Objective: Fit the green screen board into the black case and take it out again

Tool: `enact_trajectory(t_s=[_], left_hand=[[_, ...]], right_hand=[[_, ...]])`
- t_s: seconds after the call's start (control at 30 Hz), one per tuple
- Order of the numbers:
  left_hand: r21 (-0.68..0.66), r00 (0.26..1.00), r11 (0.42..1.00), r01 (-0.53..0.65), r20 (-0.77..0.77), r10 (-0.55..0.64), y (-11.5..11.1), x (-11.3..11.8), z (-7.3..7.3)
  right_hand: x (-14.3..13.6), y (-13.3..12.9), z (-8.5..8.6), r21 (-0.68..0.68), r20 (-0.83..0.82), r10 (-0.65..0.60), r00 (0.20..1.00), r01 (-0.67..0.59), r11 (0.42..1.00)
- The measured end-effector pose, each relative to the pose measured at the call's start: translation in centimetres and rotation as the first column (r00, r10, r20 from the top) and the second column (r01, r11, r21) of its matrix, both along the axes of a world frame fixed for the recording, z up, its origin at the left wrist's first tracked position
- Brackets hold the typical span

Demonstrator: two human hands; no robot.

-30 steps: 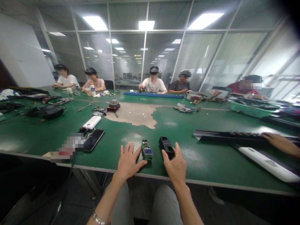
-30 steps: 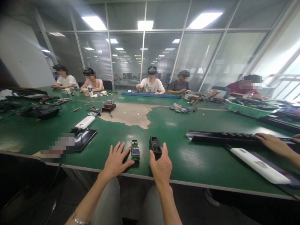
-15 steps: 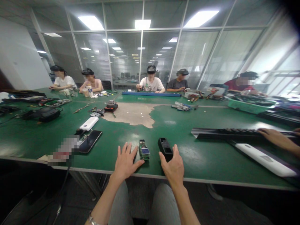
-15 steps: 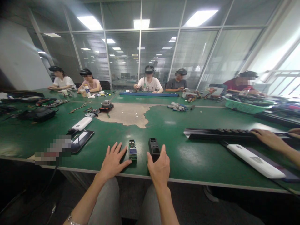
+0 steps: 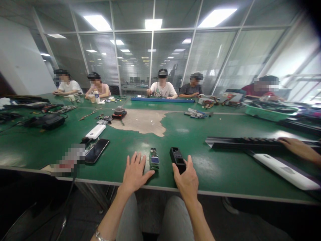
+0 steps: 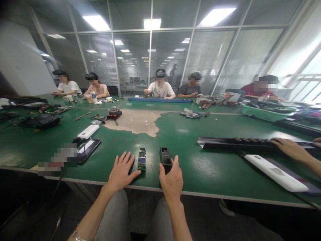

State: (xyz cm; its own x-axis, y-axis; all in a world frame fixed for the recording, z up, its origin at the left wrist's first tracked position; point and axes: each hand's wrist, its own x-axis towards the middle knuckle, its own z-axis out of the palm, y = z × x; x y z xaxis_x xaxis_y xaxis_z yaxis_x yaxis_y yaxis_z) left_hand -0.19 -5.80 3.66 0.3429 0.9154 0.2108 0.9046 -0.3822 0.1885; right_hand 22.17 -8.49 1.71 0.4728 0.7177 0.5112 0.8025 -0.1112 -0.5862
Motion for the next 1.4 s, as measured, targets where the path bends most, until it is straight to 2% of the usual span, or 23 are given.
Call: enact_trajectory(t_s=[0.2,0.33,0.43,0.5,0.67,0.97,1.27,1.4], left_hand=[[0.001,1.0,1.0,-0.003,0.001,0.003,-0.1,-0.2,0.1],[0.018,1.0,1.0,0.002,0.013,-0.002,-0.2,-0.3,0.0],[0.026,1.0,1.0,0.006,0.017,-0.006,-0.1,-0.3,-0.2],[0.03,1.0,1.0,0.002,0.016,-0.003,0.0,-0.4,-0.3],[0.072,1.0,0.997,0.001,0.022,-0.003,-0.1,-0.5,-0.5],[0.062,1.0,0.998,0.01,0.02,-0.012,0.0,-0.5,-0.5],[0.011,0.999,1.0,0.015,0.048,-0.015,-0.1,-0.6,-0.1],[0.002,0.998,0.999,0.034,0.053,-0.034,-0.2,-0.6,0.1]], right_hand=[[-0.1,-0.1,0.4,-0.016,-0.013,0.026,1.0,-0.026,1.0],[-0.8,-0.3,1.7,-0.003,-0.092,-0.001,0.996,0.001,1.0],[-2.2,-0.5,3.3,0.071,-0.175,0.033,0.984,-0.021,0.997],[-3.5,-0.5,4.4,0.116,-0.206,0.106,0.973,-0.084,0.99],[-7.0,-0.4,5.7,0.052,-0.207,0.19,0.96,-0.183,0.982],[-9.8,0.5,5.9,-0.147,-0.009,0.111,0.994,-0.111,0.983],[-10.4,0.1,4.1,-0.136,0.074,0.107,0.991,-0.096,0.986],[-10.4,0.0,4.2,-0.13,0.086,0.102,0.991,-0.09,0.987]])
